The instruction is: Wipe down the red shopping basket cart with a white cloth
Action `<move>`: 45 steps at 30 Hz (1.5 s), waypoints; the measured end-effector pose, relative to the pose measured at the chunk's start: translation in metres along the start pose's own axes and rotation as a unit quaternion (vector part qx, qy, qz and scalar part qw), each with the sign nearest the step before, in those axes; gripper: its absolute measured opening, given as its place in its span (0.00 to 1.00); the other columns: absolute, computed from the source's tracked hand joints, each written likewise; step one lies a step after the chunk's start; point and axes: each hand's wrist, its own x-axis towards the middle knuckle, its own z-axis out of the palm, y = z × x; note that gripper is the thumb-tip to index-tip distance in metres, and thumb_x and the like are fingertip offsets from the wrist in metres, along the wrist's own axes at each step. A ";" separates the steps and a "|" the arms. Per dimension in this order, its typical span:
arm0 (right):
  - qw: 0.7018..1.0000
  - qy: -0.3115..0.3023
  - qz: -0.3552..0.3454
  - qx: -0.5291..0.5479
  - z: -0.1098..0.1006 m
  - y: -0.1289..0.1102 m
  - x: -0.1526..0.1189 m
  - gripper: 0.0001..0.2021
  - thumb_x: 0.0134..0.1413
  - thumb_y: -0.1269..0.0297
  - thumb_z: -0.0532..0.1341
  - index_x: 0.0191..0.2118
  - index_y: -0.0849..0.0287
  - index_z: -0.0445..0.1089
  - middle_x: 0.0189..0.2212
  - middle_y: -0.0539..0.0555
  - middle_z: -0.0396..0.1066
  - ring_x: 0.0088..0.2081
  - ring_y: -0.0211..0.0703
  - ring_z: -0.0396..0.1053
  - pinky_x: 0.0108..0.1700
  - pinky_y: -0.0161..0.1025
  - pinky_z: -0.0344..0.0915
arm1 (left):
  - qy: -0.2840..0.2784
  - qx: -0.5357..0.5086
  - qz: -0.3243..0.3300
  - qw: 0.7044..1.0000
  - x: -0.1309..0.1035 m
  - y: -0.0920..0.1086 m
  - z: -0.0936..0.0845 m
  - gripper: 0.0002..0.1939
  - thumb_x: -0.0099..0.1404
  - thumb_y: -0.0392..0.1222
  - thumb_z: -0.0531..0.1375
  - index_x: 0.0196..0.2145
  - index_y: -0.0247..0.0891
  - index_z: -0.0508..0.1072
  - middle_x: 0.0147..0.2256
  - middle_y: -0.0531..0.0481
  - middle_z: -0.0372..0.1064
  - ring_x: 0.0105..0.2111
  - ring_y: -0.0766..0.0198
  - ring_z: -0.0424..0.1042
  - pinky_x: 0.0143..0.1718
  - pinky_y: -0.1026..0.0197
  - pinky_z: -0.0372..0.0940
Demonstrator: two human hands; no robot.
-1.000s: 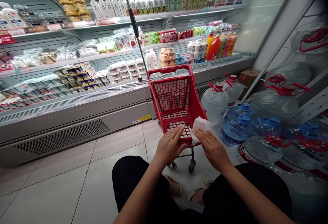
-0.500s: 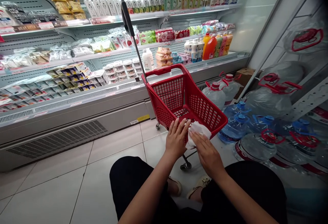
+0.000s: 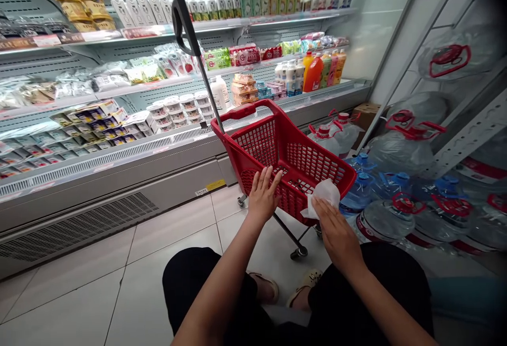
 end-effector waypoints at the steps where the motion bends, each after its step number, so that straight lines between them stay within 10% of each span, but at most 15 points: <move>1: 1.000 0.002 -0.002 -0.007 0.002 -0.002 0.005 0.38 0.67 0.78 0.44 0.79 0.50 0.37 0.72 0.54 0.58 0.72 0.51 0.57 0.72 0.57 0.59 | 0.003 0.003 -0.004 1.000 0.000 0.006 0.003 0.44 0.70 0.44 0.62 0.76 0.46 0.47 0.76 0.43 0.43 0.76 0.51 0.40 0.76 0.39 0.40; 15: 0.999 0.003 -0.037 -0.023 0.005 0.062 0.030 0.34 0.70 0.75 0.43 0.78 0.51 0.43 0.71 0.54 0.61 0.72 0.47 0.56 0.73 0.58 0.54 | 0.035 0.043 0.034 0.998 -0.007 0.034 -0.003 0.37 0.72 0.38 0.55 0.75 0.49 0.52 0.73 0.49 0.53 0.75 0.54 0.45 0.77 0.41 0.29; 24: 0.996 0.037 0.082 0.019 0.010 0.109 0.018 0.28 0.73 0.66 0.44 0.74 0.51 0.56 0.69 0.55 0.63 0.71 0.51 0.59 0.71 0.58 0.58 | 0.050 0.070 -0.031 0.996 -0.016 -0.038 -0.073 0.34 0.72 0.38 0.55 0.73 0.54 0.58 0.74 0.58 0.49 0.75 0.49 0.43 0.74 0.35 0.20; 28: 0.994 0.046 0.099 0.015 0.017 0.114 0.019 0.27 0.73 0.65 0.44 0.73 0.53 0.58 0.69 0.56 0.64 0.72 0.52 0.57 0.72 0.60 0.56 | 0.061 0.060 -0.048 0.995 -0.022 -0.046 -0.097 0.29 0.71 0.41 0.57 0.69 0.52 0.65 0.68 0.53 0.63 0.72 0.46 0.55 0.70 0.29 0.11; 35: 0.999 0.045 0.004 0.020 0.032 0.038 0.052 0.32 0.69 0.73 0.45 0.76 0.54 0.52 0.69 0.57 0.63 0.71 0.52 0.59 0.72 0.60 0.55 | 0.060 0.029 -0.081 0.994 -0.034 -0.018 -0.103 0.29 0.67 0.42 0.59 0.65 0.47 0.70 0.59 0.49 0.75 0.60 0.43 0.69 0.67 0.24 0.09; 41: 0.988 0.045 -0.110 0.100 0.062 -0.090 0.101 0.34 0.69 0.74 0.47 0.78 0.60 0.44 0.70 0.59 0.63 0.71 0.49 0.59 0.72 0.54 0.58 | 0.063 0.053 -0.066 0.994 -0.044 -0.002 -0.095 0.35 0.68 0.37 0.55 0.71 0.39 0.60 0.69 0.43 0.63 0.64 0.48 0.66 0.72 0.29 0.16; 45: 0.981 0.055 -0.145 0.117 0.064 -0.101 0.108 0.34 0.68 0.75 0.47 0.77 0.59 0.45 0.69 0.59 0.63 0.70 0.48 0.60 0.71 0.53 0.59 | 0.076 0.068 -0.048 0.994 -0.053 -0.006 -0.095 0.36 0.67 0.32 0.53 0.72 0.34 0.57 0.73 0.40 0.50 0.72 0.53 0.55 0.76 0.40 0.28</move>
